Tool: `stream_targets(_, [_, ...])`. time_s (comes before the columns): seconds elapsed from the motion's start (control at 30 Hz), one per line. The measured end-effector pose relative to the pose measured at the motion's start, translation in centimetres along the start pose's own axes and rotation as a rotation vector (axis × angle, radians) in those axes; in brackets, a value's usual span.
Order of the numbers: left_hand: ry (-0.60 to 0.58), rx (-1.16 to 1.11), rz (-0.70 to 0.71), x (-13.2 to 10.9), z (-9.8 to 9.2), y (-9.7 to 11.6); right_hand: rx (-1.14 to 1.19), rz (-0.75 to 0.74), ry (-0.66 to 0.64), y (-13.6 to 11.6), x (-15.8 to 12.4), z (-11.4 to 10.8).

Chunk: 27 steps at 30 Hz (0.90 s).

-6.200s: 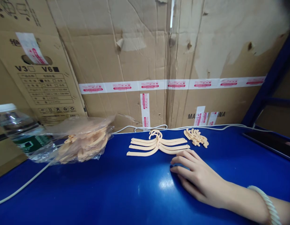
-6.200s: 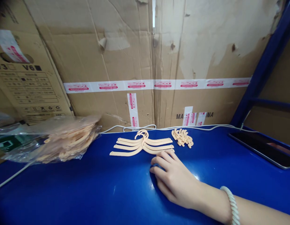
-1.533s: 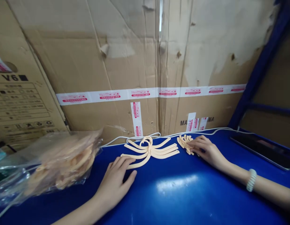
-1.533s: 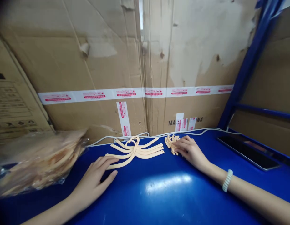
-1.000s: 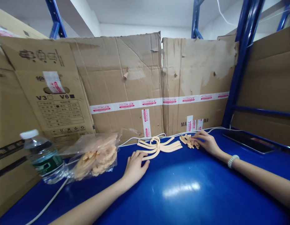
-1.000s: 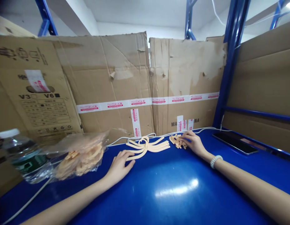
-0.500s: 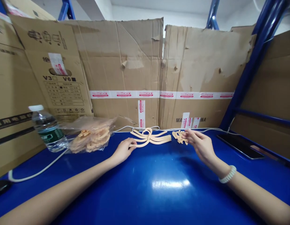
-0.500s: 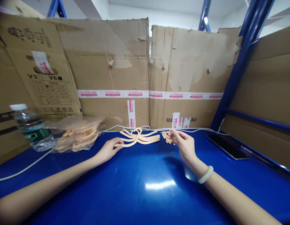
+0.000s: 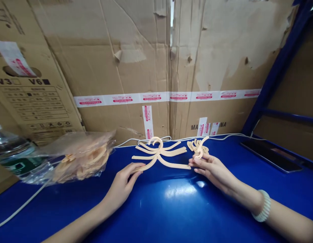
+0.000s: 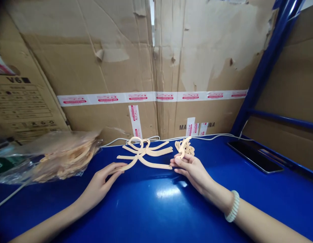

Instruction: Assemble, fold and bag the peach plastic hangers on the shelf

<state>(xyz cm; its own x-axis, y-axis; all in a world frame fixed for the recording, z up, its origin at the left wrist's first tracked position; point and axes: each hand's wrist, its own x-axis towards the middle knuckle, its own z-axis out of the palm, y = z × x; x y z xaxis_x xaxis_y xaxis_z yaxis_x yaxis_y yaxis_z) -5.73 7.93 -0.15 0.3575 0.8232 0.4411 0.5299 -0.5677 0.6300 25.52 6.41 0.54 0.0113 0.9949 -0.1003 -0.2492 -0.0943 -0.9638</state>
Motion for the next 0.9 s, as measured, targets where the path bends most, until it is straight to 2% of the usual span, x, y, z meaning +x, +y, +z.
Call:
stream_targets(0.37, [-0.032,-0.037,-0.056,-0.3,-0.4,0.1,-0.003,0.127,-0.153,-0.1,0.4,-0.7])
stream_targets(0.63, [-0.001,-0.033,-0.084,-0.4,-0.4,-0.2,0.046,0.21,-0.188,-0.4,0.2,-0.8])
stream_targets(0.9, [0.003,-0.013,-0.044,-0.4,-0.5,0.0,0.041,0.262,-0.236,-0.7,-0.2,-0.3])
